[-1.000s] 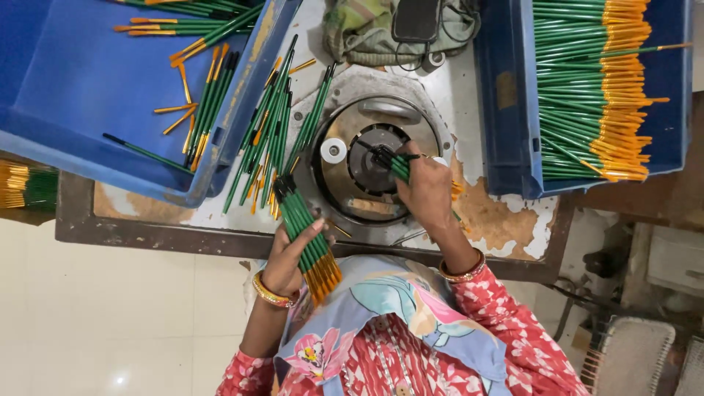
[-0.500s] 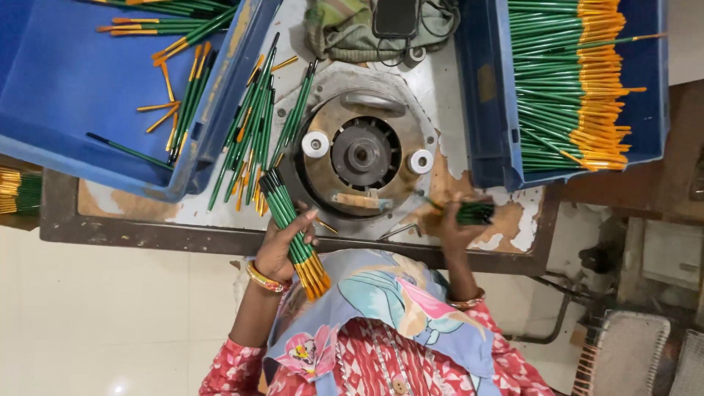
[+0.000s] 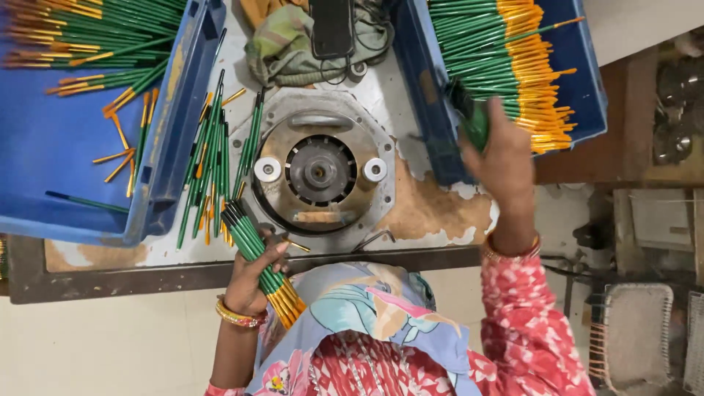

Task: The person holds a bundle of green ballpoint pens and repeatedly inserts each pen tip-down into a bench-top machine, operating it to process the pen, then sets the finished pen aside. At the end the person gathers the processed pens and places them into a blue plastic crate.

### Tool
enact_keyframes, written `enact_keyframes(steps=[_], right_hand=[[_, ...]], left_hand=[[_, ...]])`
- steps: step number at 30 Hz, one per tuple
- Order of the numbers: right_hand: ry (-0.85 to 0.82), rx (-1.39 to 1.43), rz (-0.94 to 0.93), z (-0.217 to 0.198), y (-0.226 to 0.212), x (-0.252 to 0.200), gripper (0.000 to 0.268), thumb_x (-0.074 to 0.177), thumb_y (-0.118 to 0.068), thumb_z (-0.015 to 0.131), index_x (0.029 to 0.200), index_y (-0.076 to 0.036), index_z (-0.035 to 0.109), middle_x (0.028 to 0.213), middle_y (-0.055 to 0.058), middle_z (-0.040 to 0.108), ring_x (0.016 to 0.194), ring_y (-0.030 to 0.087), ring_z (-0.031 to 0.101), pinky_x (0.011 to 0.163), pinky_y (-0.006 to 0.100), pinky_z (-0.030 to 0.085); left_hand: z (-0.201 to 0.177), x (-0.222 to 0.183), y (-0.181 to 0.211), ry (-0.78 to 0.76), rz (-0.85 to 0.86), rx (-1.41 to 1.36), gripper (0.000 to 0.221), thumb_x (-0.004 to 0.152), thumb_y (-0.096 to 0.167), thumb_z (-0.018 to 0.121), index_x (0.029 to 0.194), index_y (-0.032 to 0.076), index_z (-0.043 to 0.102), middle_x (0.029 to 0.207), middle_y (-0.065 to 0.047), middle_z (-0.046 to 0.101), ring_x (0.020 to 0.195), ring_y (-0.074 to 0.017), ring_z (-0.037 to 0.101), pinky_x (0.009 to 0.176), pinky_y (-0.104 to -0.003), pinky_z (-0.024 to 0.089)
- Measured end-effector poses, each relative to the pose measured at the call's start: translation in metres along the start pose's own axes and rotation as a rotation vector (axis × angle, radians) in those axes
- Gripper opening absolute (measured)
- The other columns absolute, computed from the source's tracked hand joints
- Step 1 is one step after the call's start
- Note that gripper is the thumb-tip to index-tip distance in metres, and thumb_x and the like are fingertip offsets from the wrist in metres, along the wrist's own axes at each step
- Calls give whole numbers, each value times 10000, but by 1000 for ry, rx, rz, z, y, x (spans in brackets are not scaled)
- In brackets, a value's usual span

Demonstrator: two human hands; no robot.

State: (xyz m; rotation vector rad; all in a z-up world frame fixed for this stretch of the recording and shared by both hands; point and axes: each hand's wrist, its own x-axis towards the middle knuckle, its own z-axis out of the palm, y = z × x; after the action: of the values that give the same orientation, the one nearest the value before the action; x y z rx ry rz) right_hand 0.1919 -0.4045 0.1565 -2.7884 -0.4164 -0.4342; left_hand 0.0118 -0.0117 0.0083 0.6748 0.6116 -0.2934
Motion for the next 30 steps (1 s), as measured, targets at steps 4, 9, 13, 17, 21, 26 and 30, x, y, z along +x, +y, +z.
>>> enact_keyframes(steps=[4,9,13,17,21,26,30], right_hand=[[11,-235,-63,11,95,77,276,975,-105,761,1092,-40,519,953,180,699,934,384,698,757,447,534],[-159,-343,-302,66,151,75,601,1066,-506,704,1467,-83,557,1539,156,517,1518,347,394,1228,574,308],[-266,-181,-334,71,167,70,704,1064,-555,562,1596,-100,494,1641,186,424,1551,396,311,1264,608,176],[-217,-259,-317,72,155,79,645,1096,-525,522,1595,-120,464,1661,201,407,1574,432,300,1256,653,183],[-208,-236,-324,75,136,58,621,1063,-397,551,1598,-91,477,1637,202,423,1560,445,362,1245,649,242],[65,52,-105,40,67,5,385,1177,-263,570,1448,4,510,1409,272,514,1318,437,513,1109,509,417],[369,71,134,81,77,-35,323,1224,-254,554,1285,61,578,1198,265,596,1148,427,592,986,483,485]], left_hand=[[-9,-7,-2,15,-4,-11,390,837,-41,727,1172,82,570,783,-2,575,611,-115,542,574,-310,492],[-20,-15,-2,16,5,-44,372,847,-56,734,1156,69,568,803,-3,565,628,-115,550,566,-299,498],[-4,-17,26,20,-24,-64,375,833,-51,726,1142,77,557,808,-34,598,627,-125,569,555,-291,500],[25,-17,107,-155,145,106,434,806,-60,770,1161,66,556,826,-22,605,634,-130,617,554,-271,517],[31,5,229,-96,607,374,404,818,-52,815,1134,37,579,786,-28,626,610,-131,624,556,-287,538],[-51,153,305,555,835,1288,700,689,160,922,1247,17,525,1017,-207,696,919,-378,688,783,-469,576],[-32,228,295,524,401,2064,1133,727,276,906,1567,90,168,1206,-287,626,1093,-526,606,916,-663,478]])
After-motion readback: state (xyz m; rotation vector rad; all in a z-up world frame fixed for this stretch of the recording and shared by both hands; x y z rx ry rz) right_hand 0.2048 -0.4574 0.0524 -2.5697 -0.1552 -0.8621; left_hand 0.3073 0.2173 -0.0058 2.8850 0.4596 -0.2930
